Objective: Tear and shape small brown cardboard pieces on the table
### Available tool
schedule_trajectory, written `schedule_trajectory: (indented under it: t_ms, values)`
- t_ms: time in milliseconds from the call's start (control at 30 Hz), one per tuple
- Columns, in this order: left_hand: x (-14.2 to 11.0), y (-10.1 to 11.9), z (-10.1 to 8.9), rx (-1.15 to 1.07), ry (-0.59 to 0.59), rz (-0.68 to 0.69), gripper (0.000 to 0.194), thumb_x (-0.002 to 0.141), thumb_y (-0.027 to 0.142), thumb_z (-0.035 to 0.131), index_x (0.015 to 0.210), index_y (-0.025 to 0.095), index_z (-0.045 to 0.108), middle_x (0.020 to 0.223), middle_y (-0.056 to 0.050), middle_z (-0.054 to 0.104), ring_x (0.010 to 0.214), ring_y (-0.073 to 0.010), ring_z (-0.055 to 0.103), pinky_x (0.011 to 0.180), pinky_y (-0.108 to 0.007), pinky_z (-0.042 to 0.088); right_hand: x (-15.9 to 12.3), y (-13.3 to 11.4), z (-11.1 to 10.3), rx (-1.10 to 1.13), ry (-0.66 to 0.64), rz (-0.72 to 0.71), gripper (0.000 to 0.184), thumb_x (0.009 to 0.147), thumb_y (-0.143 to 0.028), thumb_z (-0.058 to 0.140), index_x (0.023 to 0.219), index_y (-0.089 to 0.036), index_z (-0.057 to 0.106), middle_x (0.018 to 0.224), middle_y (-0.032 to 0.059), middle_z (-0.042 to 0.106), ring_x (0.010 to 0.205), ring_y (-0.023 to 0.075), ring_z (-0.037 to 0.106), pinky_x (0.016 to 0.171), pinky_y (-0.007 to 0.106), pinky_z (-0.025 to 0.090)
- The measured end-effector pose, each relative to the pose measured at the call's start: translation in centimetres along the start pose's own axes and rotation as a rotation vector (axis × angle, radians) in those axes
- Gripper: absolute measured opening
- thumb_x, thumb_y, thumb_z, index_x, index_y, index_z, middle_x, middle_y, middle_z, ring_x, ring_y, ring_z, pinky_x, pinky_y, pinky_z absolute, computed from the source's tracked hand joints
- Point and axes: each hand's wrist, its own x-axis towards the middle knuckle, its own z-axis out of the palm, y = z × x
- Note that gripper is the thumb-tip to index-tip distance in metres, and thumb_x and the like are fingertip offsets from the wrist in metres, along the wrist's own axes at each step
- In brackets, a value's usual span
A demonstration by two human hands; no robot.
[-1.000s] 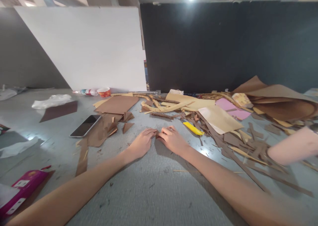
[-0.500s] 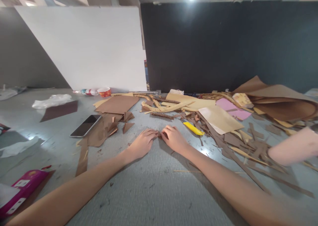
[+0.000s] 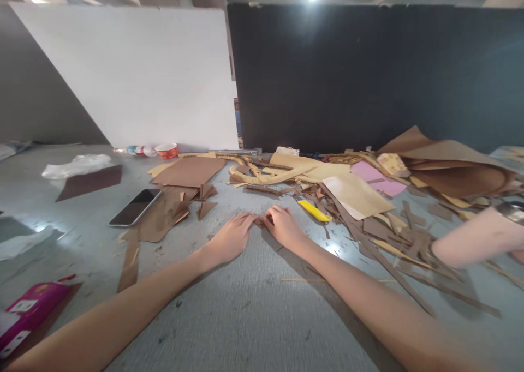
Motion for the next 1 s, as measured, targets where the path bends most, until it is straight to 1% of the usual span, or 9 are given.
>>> schedule_trajectory:
  t_ms: [167,267,367,433,500,600,767,900,1000]
  values:
    - [-0.1,-0.4,0.5,0.030,0.006,0.097,0.047,0.096,0.006,0.045,0.137,0.019,0.065,0.141,-0.013,0.068,0.138,-0.0278,0.057,0.117,-0.051,0.047,-0.1,-0.3,-0.2,-0.027,0.025,0.021,0.029,0.111,-0.036,0.053,0.089,-0.020,0.063,0.090,0.0030,0.071,0.089,0.0199,0.066,0.086,0.034,0.037]
    - [-0.1,-0.6,0.8,0.052,0.010,0.094,0.047,0.096,0.005,0.045,0.137,0.018,0.066,0.140,-0.013,0.069,0.137,-0.0281,0.058,0.117,-0.051,0.048,-0.3,-0.6,-0.4,-0.050,0.064,0.011,0.028,0.112,-0.037,0.052,0.091,-0.021,0.064,0.089,0.0023,0.072,0.085,0.0194,0.066,0.086,0.033,0.037]
    - [-0.1,-0.6,0.9,0.065,0.014,0.096,0.047,0.095,0.004,0.045,0.136,0.016,0.066,0.139,-0.013,0.069,0.137,-0.0286,0.058,0.117,-0.050,0.049,-0.7,-1.0,-0.8,-0.102,0.083,-0.059,0.041,0.115,-0.035,0.043,0.086,-0.021,0.067,0.083,0.0029,0.072,0.079,0.0181,0.065,0.085,0.033,0.036]
    - [-0.1,-0.6,0.8,0.060,0.012,0.106,0.046,0.096,0.004,0.045,0.136,0.015,0.066,0.138,-0.014,0.069,0.136,-0.0287,0.059,0.117,-0.050,0.049,-0.9,-1.4,-1.1,-0.152,0.048,-0.115,0.050,0.116,-0.033,0.038,0.078,-0.020,0.069,0.076,0.0035,0.072,0.073,0.0173,0.064,0.082,0.033,0.035]
    - [-0.1,-0.5,0.8,0.052,0.005,0.109,0.046,0.096,0.004,0.045,0.136,0.015,0.066,0.137,-0.014,0.069,0.135,-0.0284,0.059,0.117,-0.051,0.049,-1.0,-1.7,-1.3,-0.208,-0.009,-0.160,0.054,0.115,-0.031,0.038,0.072,-0.019,0.071,0.072,0.0045,0.073,0.067,0.0166,0.062,0.081,0.035,0.035]
    - [0.0,-0.5,0.6,0.045,-0.013,0.100,0.049,0.096,0.004,0.046,0.138,0.018,0.065,0.138,-0.012,0.068,0.136,-0.0276,0.058,0.116,-0.050,0.049,-1.1,-1.8,-1.5,-0.301,-0.051,-0.166,0.055,0.111,-0.028,0.042,0.068,-0.018,0.074,0.068,0.0074,0.075,0.062,0.0173,0.061,0.082,0.037,0.035]
    - [0.0,-0.3,0.5,0.058,-0.037,0.077,0.050,0.095,0.002,0.046,0.139,0.017,0.063,0.140,-0.012,0.066,0.137,-0.0283,0.055,0.117,-0.049,0.047,-1.4,-1.3,-1.5,-0.314,-0.009,-0.150,0.051,0.106,-0.025,0.047,0.064,-0.019,0.075,0.065,0.0080,0.075,0.059,0.0173,0.060,0.082,0.038,0.036]
    - [-0.1,-0.4,0.5,-0.006,0.019,0.018,0.043,0.096,0.000,0.044,0.129,0.017,0.067,0.126,-0.011,0.068,0.122,-0.0268,0.060,0.110,-0.047,0.051,-1.6,-1.1,-1.2,-0.270,0.054,-0.202,0.051,0.107,-0.024,0.048,0.063,-0.019,0.072,0.062,0.0059,0.072,0.059,0.0159,0.059,0.080,0.036,0.034]
    - [-0.1,-0.6,0.6,-0.042,0.091,-0.044,0.035,0.102,0.007,0.045,0.130,0.017,0.065,0.120,-0.012,0.063,0.115,-0.0274,0.058,0.104,-0.047,0.054,-1.5,-1.1,-1.1,-0.249,0.092,-0.249,0.050,0.107,-0.021,0.049,0.061,-0.018,0.069,0.059,0.0043,0.070,0.057,0.0149,0.058,0.079,0.036,0.034]
